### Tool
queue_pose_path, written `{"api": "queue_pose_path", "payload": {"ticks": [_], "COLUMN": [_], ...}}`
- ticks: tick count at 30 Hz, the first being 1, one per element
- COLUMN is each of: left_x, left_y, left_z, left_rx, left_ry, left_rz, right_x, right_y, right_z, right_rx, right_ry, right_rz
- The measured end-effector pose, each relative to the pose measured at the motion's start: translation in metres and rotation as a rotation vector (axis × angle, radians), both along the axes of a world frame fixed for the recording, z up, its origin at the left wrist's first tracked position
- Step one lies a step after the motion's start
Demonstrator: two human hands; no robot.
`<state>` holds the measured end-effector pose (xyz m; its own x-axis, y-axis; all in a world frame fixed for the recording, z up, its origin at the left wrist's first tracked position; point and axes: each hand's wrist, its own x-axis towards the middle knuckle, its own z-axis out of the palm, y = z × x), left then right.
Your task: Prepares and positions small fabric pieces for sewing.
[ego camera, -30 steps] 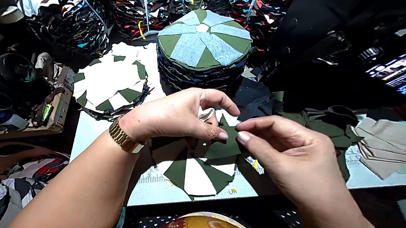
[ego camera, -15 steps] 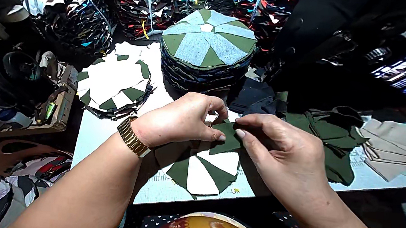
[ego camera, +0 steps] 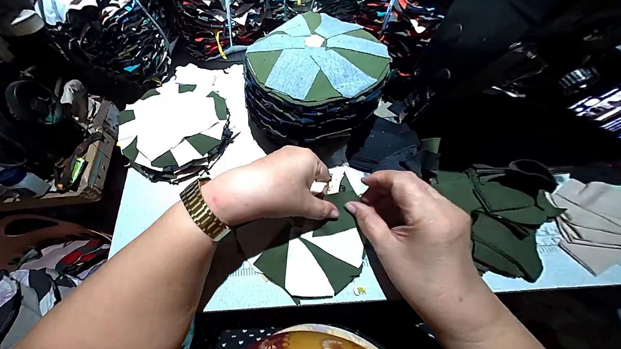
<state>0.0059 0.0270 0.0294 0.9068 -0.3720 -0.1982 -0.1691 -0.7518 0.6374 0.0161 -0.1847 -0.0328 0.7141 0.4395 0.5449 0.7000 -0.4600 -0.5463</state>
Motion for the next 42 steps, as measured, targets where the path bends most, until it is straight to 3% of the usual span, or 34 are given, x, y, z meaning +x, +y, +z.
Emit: {"api": "queue_pose_path", "payload": {"ticks": [3, 7, 11, 15, 17, 19, 23, 30, 34, 39, 42], "left_x": [-0.003, -0.005, -0.007, -0.008, -0.006, -0.005, -0.008, -0.006, -0.005, -0.013, -0.016], "left_y": [-0.004, 0.0, 0.0, 0.001, 0.007, 0.01, 0.002, -0.006, -0.009, -0.022, -0.025], "left_z": [0.0, 0.004, 0.008, 0.013, 0.011, 0.008, 0.01, 0.008, 0.0, -0.001, -0.002], "left_rx": [0.123, 0.11, 0.215, 0.258, 0.079, -0.248, -0.88, -1.447, -1.606, -1.543, -1.515], "left_ry": [-0.069, -0.165, -0.085, -0.038, -0.064, -0.04, 0.273, 0.67, 0.75, 0.765, 0.74], "left_rz": [0.026, 0.036, -0.021, -0.061, -0.098, -0.092, 0.064, 0.246, 0.205, 0.198, 0.185], "right_x": [-0.004, -0.011, -0.012, -0.024, -0.029, -0.032, -0.027, -0.011, -0.008, -0.021, -0.021], "right_y": [0.0, -0.002, -0.002, -0.005, -0.008, -0.009, -0.002, -0.025, -0.042, -0.026, -0.02], "right_z": [0.005, 0.018, 0.01, 0.011, 0.013, 0.014, 0.003, 0.016, 0.041, 0.047, 0.041], "right_rx": [-0.128, -0.137, -0.265, -0.331, -0.311, -0.254, -0.232, -0.086, 0.069, 0.046, 0.038], "right_ry": [-0.099, -0.171, -0.158, -0.135, -0.093, -0.066, -0.085, 0.1, -0.016, -0.171, -0.141], "right_rz": [-0.038, 0.039, 0.22, 0.233, 0.233, 0.234, 0.207, 0.206, 0.007, 0.231, 0.275]}}
